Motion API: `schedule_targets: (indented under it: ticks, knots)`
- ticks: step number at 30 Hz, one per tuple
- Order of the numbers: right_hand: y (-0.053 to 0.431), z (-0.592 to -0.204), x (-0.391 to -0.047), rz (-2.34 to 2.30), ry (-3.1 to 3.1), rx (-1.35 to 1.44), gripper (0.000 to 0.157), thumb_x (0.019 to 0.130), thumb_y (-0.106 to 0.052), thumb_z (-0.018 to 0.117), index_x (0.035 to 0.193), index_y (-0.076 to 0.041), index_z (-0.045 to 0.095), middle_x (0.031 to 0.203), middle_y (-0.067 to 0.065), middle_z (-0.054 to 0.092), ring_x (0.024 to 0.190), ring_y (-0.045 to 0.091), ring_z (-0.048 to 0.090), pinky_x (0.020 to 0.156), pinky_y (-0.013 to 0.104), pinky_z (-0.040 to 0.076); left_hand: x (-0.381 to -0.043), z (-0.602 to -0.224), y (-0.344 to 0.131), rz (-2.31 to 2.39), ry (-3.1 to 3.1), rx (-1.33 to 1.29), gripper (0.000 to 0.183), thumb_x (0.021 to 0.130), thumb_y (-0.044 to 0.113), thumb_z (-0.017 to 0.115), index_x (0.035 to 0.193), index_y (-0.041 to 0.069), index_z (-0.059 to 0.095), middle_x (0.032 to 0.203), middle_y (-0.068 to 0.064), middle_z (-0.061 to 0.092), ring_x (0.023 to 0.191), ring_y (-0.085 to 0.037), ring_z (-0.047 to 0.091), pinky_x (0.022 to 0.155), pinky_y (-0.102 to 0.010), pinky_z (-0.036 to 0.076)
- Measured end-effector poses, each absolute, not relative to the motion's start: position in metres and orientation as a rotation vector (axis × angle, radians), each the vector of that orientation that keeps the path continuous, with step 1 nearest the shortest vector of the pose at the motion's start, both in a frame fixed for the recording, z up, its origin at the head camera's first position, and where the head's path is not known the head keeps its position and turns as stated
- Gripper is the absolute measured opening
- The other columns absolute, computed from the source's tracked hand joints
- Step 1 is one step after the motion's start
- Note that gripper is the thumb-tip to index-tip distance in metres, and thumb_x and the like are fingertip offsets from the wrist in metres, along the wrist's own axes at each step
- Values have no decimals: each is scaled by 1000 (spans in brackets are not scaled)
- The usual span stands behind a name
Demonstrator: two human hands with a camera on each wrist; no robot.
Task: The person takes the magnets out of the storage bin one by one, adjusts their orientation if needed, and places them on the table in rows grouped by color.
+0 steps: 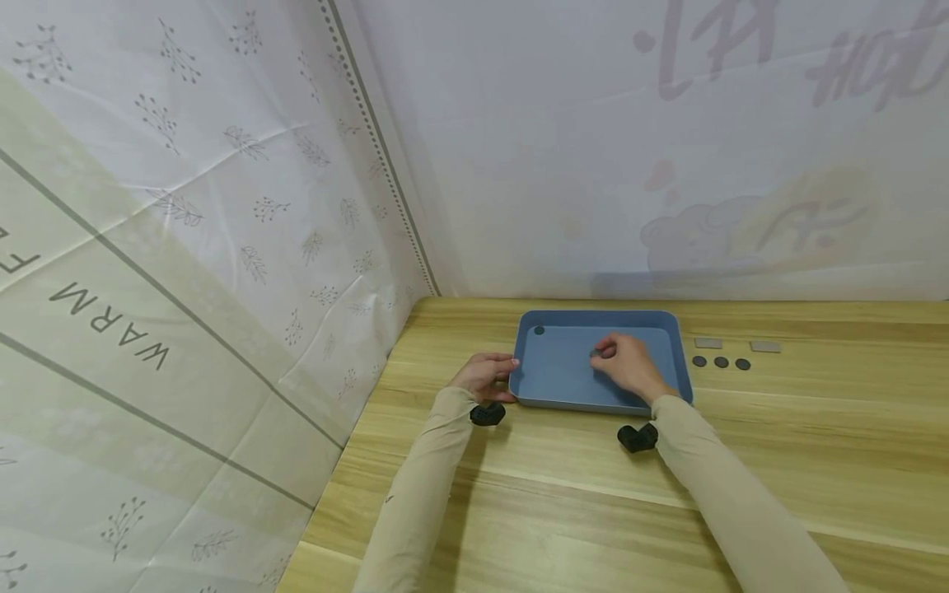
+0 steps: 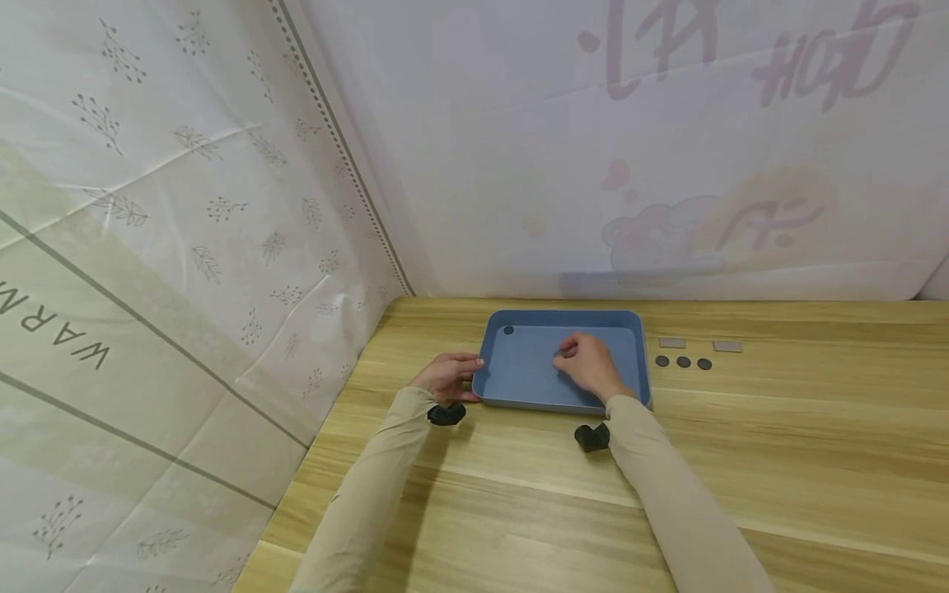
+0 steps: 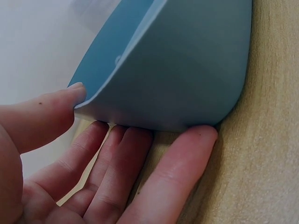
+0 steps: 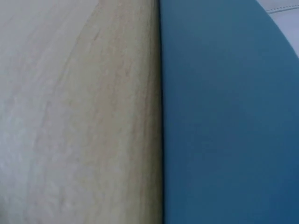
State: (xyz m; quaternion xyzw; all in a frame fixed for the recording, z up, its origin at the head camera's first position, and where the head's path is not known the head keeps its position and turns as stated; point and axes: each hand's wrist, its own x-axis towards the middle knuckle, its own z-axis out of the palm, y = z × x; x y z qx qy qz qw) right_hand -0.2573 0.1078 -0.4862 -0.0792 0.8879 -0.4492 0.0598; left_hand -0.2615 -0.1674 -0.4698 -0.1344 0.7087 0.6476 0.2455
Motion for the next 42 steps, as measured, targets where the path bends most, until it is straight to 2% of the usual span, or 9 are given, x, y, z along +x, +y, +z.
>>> schedule_targets:
  ticks: [9,15,29,42]
  knots:
    - [114,-488,-258,-1453,2645,-227,34,93,-15,61,124,-1,59,112,20,62,99,31,59,78,40,50,-262,-470,-167,1773,1928,-372,48,94,17,64,138,1,50,124,-22,61,101,-26,66,83,-48,57]
    - [115,-488,-256,-1472,2651,-246,31,93,-14,60,122,-3,60,107,17,62,92,27,59,73,36,48,-261,-469,-167,1766,1934,-368,47,95,17,63,137,2,51,124,-22,61,100,-26,66,83,-49,57]
    - [118,-486,-252,-1489,2644,-293,31,92,-11,60,121,-1,60,104,17,63,89,25,59,71,34,47,-261,-471,-169,1769,1920,-354,49,95,16,62,140,1,48,127,-24,59,103,-28,66,85,-50,55]
    - [124,-482,-250,-1497,2667,-316,31,92,-12,61,121,-1,60,103,16,64,89,24,61,71,32,49,-261,-470,-168,1770,1933,-363,47,95,17,63,138,2,51,123,-22,62,95,-23,66,77,-45,59]
